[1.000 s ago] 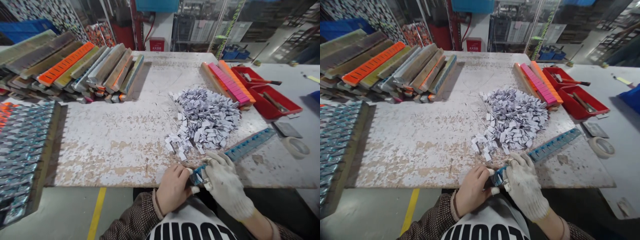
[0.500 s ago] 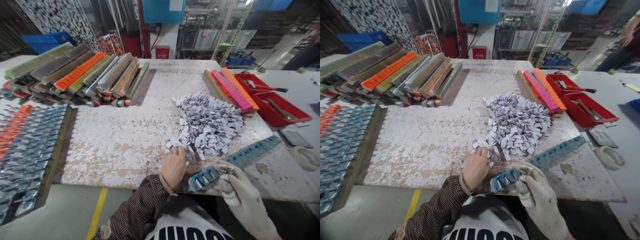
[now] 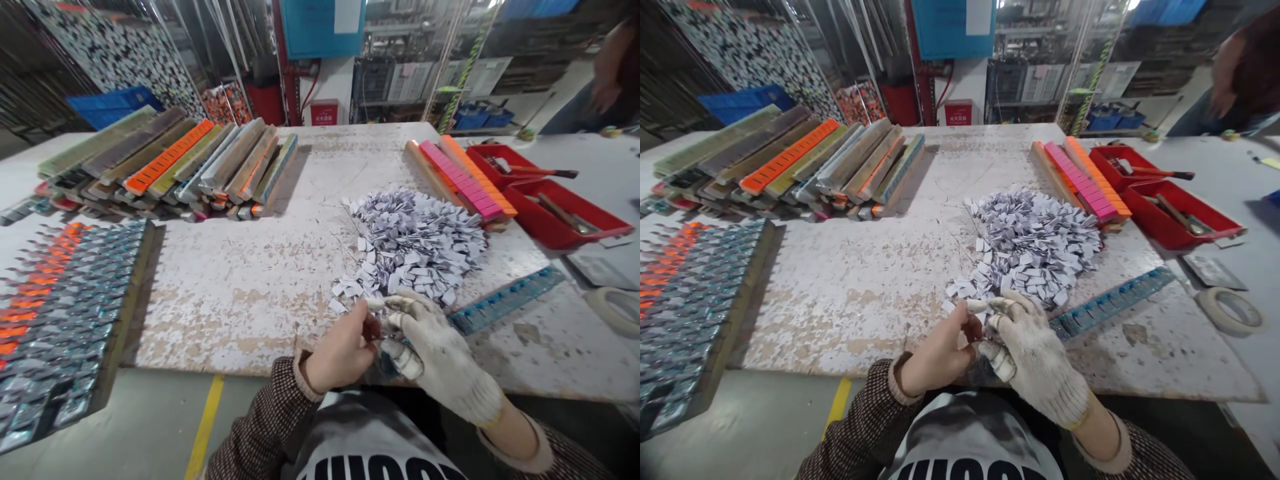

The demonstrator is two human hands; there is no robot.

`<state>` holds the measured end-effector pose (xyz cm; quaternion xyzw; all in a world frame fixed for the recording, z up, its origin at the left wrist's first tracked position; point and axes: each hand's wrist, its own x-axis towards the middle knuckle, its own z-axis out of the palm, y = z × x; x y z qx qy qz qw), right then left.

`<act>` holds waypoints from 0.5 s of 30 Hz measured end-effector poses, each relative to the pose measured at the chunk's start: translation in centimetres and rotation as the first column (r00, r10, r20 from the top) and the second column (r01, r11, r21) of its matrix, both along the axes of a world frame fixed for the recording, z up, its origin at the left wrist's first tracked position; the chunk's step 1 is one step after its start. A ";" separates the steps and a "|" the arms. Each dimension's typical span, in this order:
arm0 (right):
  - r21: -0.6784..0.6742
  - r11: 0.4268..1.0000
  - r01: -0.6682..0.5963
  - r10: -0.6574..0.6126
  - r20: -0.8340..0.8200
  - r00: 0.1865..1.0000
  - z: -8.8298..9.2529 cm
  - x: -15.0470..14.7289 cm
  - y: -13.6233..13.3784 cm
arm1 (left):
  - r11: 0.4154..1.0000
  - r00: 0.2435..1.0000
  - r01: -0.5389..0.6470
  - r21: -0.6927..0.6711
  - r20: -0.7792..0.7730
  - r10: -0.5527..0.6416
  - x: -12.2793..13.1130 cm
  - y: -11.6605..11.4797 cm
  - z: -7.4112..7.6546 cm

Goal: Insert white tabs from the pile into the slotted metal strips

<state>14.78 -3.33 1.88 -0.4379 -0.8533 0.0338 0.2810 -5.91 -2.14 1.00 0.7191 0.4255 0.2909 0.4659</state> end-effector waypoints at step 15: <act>-0.238 0.949 0.205 -0.293 -0.436 0.851 -1.5 2.2 -5.4 | 0.969 0.948 0.139 0.205 0.255 -0.190 2.0 -2.0 1.0</act>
